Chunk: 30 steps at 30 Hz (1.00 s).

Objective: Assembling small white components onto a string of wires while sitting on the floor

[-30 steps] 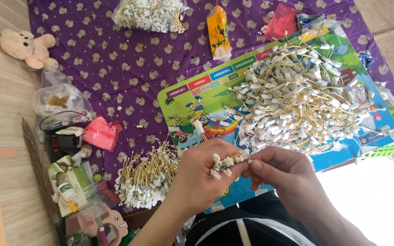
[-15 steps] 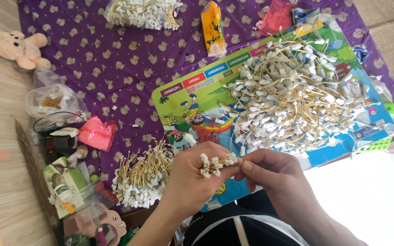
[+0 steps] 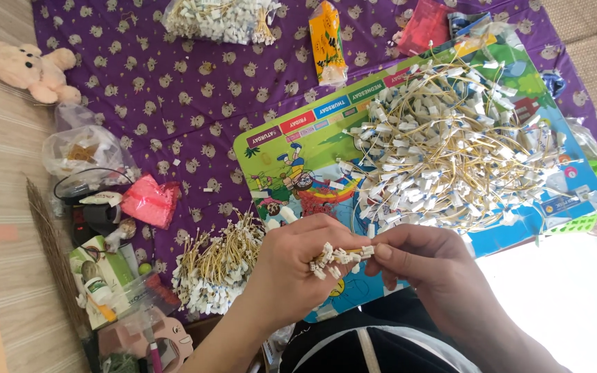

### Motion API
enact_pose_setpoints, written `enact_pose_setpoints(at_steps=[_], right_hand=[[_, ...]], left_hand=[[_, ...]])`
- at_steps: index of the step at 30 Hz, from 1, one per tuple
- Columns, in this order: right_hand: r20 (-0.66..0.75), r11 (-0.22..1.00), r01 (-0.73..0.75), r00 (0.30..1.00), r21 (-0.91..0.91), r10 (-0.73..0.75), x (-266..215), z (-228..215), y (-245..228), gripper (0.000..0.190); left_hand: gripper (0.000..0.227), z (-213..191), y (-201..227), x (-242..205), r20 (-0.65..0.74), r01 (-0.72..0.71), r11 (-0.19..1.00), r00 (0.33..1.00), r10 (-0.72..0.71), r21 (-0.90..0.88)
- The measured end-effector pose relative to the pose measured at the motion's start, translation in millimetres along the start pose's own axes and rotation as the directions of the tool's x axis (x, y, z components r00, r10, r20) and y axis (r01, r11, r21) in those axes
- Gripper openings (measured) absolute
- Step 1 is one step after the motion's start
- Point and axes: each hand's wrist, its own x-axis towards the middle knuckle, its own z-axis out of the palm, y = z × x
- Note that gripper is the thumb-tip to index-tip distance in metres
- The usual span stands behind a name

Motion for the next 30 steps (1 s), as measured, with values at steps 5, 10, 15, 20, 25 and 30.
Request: enact_pose_setpoints(at_steps=[5,10,15,20,25,30], right_hand=[[-0.025,0.999,0.053,0.998,0.000,-0.053,0,5,5,0.015],[-0.080,0.984,0.082,0.992,-0.161,-0.096,1,7,1,0.012],[0.010,0.994,-0.097,0.995,0.042,0.096,5,2,5,0.012],[-0.048,0.992,0.077,0.995,-0.095,-0.082,3,11,7,0.013],[-0.039,0.991,-0.092,0.995,0.093,0.096,4,5,11,0.011],[-0.068,0.993,0.073,0.995,-0.089,-0.079,6,10,13,0.013]], left_hand=[[0.022,1,-3,0,0.001,0.021,0.999,1.000,-0.021,0.026],[0.055,1,-11,-6,0.041,-0.058,0.993,0.998,0.054,0.105],[0.029,-2,-12,-5,0.022,0.075,0.996,0.997,-0.074,-0.052],[0.035,4,-16,-8,-0.020,-0.002,0.998,1.000,0.003,0.059],[0.019,6,-20,-8,-0.030,0.007,0.999,1.000,-0.006,0.039],[0.024,6,-19,-4,-0.038,-0.013,1.000,0.999,0.014,0.008]])
